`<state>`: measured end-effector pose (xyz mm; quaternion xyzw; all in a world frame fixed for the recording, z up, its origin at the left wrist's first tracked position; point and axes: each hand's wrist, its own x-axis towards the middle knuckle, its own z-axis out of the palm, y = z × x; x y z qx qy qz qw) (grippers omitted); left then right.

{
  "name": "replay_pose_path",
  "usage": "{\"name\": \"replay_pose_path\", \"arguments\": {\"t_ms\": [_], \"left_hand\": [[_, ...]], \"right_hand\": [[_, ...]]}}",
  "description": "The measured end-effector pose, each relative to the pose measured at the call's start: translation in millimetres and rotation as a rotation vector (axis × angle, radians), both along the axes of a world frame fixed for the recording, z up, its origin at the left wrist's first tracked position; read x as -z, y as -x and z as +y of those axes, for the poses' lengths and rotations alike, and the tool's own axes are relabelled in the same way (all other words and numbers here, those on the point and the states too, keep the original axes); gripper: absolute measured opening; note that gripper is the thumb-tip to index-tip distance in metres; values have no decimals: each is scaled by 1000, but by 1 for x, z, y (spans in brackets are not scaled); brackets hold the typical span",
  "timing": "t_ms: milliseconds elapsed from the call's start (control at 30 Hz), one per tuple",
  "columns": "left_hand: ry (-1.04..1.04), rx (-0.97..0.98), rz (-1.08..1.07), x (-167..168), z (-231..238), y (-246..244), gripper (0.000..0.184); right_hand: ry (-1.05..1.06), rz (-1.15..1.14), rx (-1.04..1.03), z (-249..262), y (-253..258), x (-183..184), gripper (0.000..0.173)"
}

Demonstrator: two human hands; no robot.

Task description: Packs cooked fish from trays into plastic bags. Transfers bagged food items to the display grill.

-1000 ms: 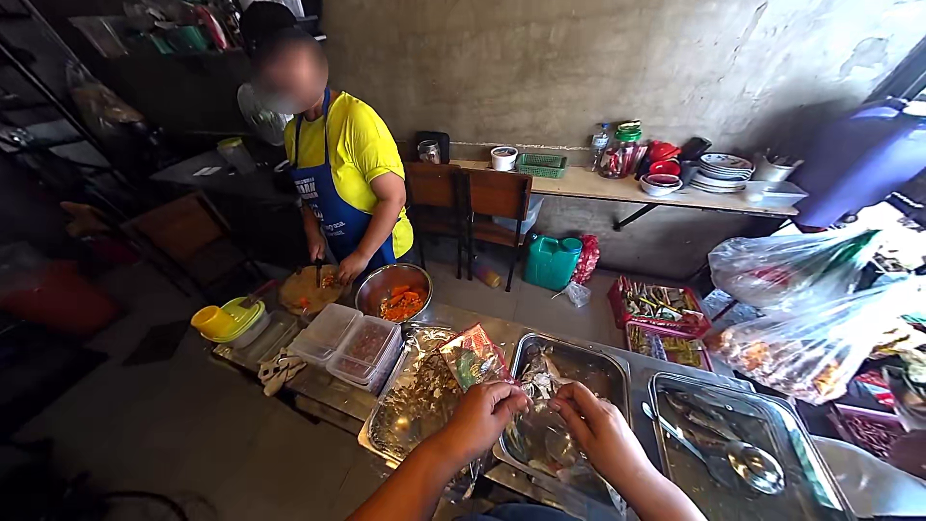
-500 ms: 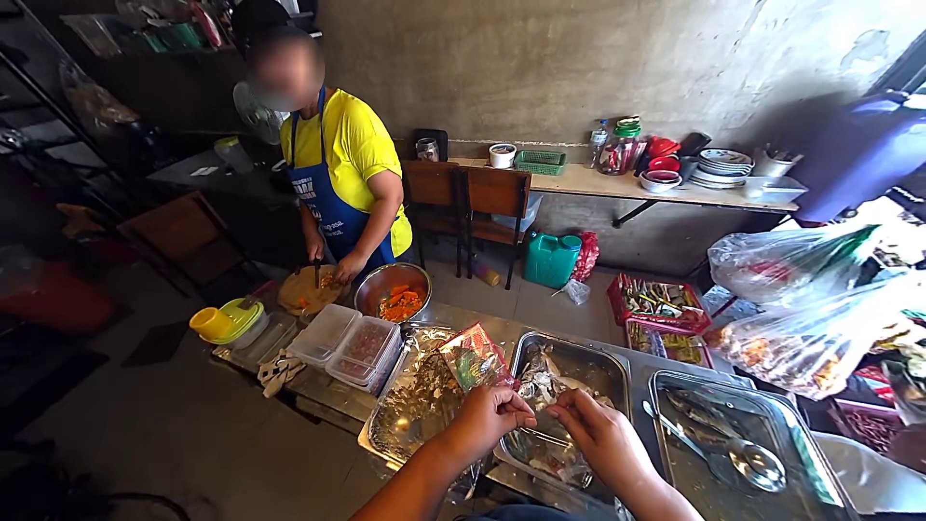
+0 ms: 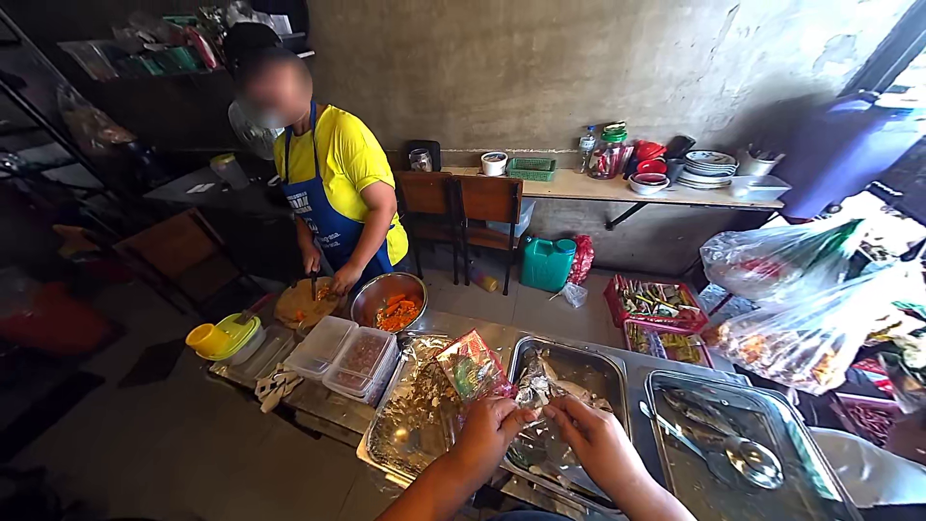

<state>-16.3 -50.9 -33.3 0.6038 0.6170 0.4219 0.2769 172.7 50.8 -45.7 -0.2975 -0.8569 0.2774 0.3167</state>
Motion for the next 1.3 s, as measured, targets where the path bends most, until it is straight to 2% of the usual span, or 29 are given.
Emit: {"name": "replay_pose_path", "arguments": {"t_ms": [67,200,333,433,500,600,633,667,767,833,967,1067,1167,1200,1300], "left_hand": [[-23,44,-99,-2,1,2,24],[102,63,-232,-11,-1,0,23],[115,73,-108,-6,0,-1,35],[68,15,-186,0,2,-3,47],[43,-21,-250,2,2,-2,44],[51,78,-319,-4,5,2,71],[75,81,-324,-8,6,1,73],[104,79,-325,-13,8,-1,67],[196,72,-283,-24,9,-7,32],[207,66,-293,-21,9,-9,21],[194,49,-240,-13,9,-9,26],[162,4,-255,-10,8,-15,41],[94,73,-298,-1,6,-14,33],[118,91,-296,1,5,-14,36],[206,88,-317,6,1,-12,22]], "right_hand": [[-13,4,26,0,-1,0,34],[-21,14,57,0,-3,1,35],[-48,24,75,-2,-4,0,35],[-92,61,112,-2,-7,-2,36],[-102,53,113,-1,-10,-4,37],[-120,1,82,-1,-14,-4,36],[-130,-12,76,-2,-14,-2,36],[-141,-17,74,-2,-14,-1,35],[-167,-17,81,-2,-14,1,35],[-173,-20,85,-1,-15,1,35],[-152,-34,81,-2,-17,0,37],[-131,-59,46,-5,-15,-1,36],[-103,-108,5,-6,-14,-2,34],[-89,-132,-9,-6,-14,-3,34],[-18,-243,-70,0,-19,-6,34]]}}
